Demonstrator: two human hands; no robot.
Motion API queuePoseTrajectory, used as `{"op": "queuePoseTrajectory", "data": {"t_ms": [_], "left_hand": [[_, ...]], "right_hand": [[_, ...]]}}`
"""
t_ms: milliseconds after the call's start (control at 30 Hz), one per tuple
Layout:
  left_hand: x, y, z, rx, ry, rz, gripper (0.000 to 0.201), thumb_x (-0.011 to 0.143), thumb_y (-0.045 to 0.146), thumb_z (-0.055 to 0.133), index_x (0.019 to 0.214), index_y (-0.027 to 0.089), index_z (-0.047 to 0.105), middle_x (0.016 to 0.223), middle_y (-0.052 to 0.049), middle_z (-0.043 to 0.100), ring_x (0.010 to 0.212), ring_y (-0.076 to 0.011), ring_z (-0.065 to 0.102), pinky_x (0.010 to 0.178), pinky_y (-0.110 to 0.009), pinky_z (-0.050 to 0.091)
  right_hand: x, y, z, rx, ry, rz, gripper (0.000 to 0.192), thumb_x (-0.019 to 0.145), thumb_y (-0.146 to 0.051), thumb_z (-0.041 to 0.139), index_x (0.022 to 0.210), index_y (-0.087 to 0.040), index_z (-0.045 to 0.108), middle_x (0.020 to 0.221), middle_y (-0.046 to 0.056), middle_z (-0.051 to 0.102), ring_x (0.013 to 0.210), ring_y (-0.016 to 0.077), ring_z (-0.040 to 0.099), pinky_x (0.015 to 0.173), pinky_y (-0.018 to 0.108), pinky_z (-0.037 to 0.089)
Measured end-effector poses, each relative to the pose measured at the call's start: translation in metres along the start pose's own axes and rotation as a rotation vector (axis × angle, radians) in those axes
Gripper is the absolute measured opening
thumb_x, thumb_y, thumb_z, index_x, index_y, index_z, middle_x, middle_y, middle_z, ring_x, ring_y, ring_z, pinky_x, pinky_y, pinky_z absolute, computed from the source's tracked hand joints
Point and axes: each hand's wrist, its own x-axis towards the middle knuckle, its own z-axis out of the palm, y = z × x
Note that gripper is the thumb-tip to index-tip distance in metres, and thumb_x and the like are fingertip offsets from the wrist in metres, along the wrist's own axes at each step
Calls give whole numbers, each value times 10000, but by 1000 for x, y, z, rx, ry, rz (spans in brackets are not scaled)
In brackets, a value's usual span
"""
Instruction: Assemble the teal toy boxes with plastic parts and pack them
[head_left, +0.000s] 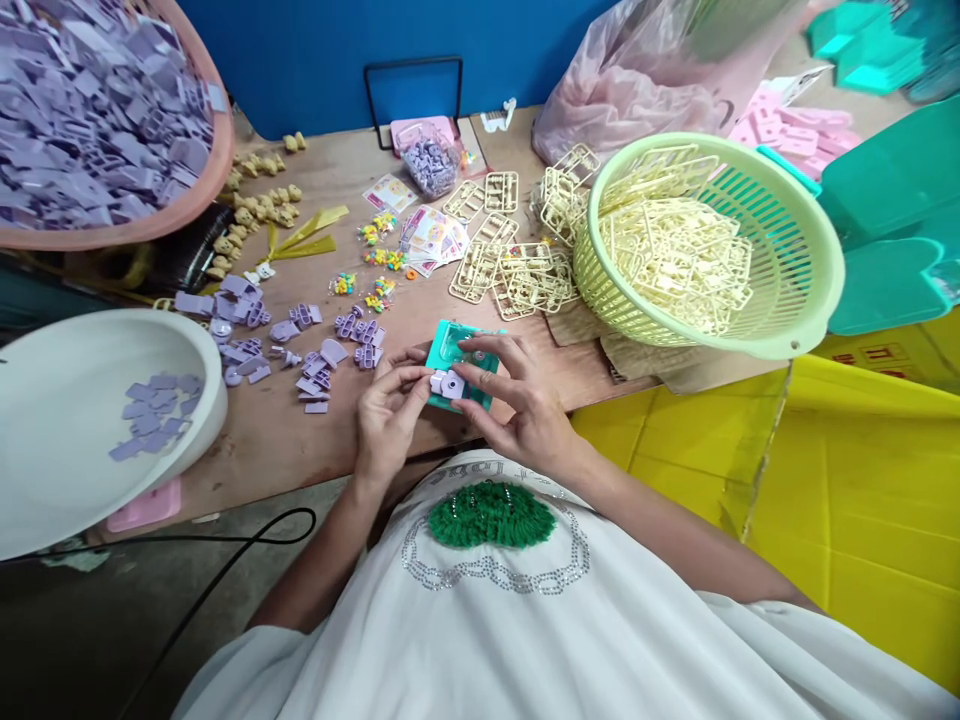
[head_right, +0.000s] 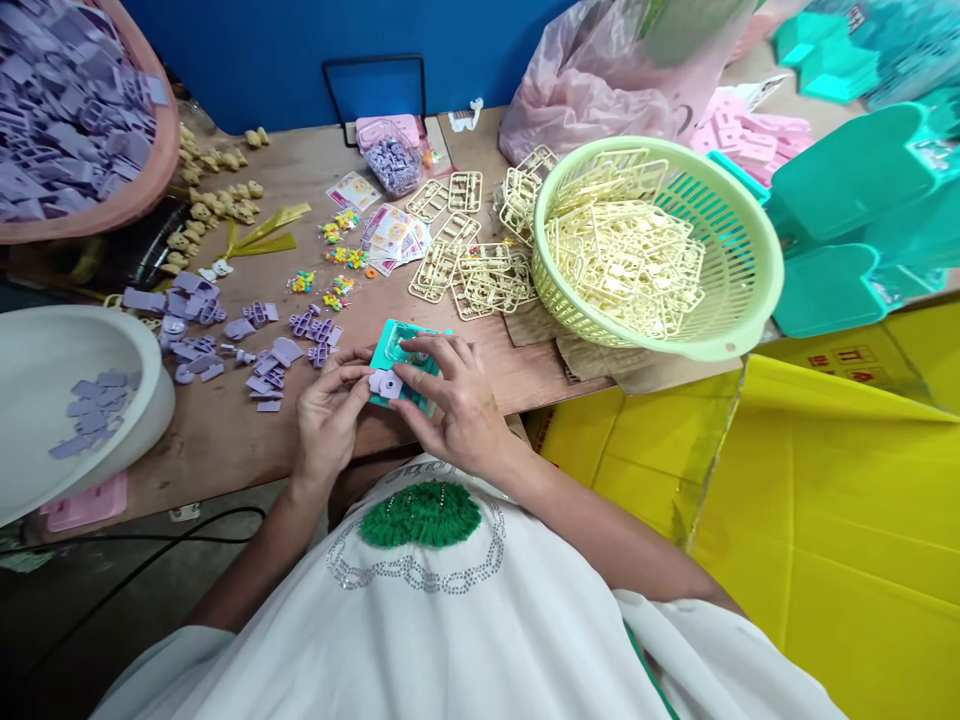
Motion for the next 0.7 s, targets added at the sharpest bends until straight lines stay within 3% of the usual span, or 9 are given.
{"op": "queuePoseTrajectory", "data": {"t_ms": [100,200,300,400,467,567,700], "left_hand": [[-21,3,15,17,106,-18,372,1007,576,665,1105,221,720,1222,-100,677,1194,-233,672,1015,-344,583],[-30,5,24,-43,92,-79,368,996,563,696,1162,240,641,1111,-49,676,980,-172,674,855,-261,573],[-27,1,26,-105,74,-108,343,997,537,703,1149,242,615,1079,-27,642,956,-154,641,849,-241,541],[-20,-4,26,-127,38,-84,328,995,524,694,1136,244,600,1076,-25,621,973,-162,626,866,-251,531],[-15,-4,27,-109,35,-66,299,1002,510,669,1115,245,587,1060,-23,613,948,-165,619,844,-258,529],[-6,3,29,3,43,43,247,1018,477,617,1091,244,583,1062,-35,625,983,-197,626,879,-305,537],[5,14,23,250,-152,380,194,1041,429,549,1039,248,619,1037,-58,647,1054,-251,628,1037,-427,511]], "right_hand": [[-3,-1,3,-27,49,23,304,1018,-408,675,1271,-274,776,1394,149,660,1317,347,599,1105,621,496],[-2,3,-1,-30,59,-22,330,1007,-478,708,1240,-263,798,1329,155,680,1240,333,630,1072,596,519],[10,17,-14,39,65,26,540,940,-582,778,1342,-221,759,1369,173,665,1297,341,619,1131,582,510],[31,33,-27,153,-111,255,742,855,-663,829,1411,-186,714,1313,161,719,1260,360,660,1119,589,547],[44,41,-33,275,-305,388,694,845,-649,839,1359,-193,735,1200,115,776,1135,328,718,1038,552,612],[54,45,-37,436,-402,495,617,810,-581,891,1295,-229,741,1142,64,793,1071,283,735,959,470,661],[44,45,-39,531,-380,577,981,678,-545,988,1518,-246,578,1250,83,753,1148,289,720,944,431,673]]}}
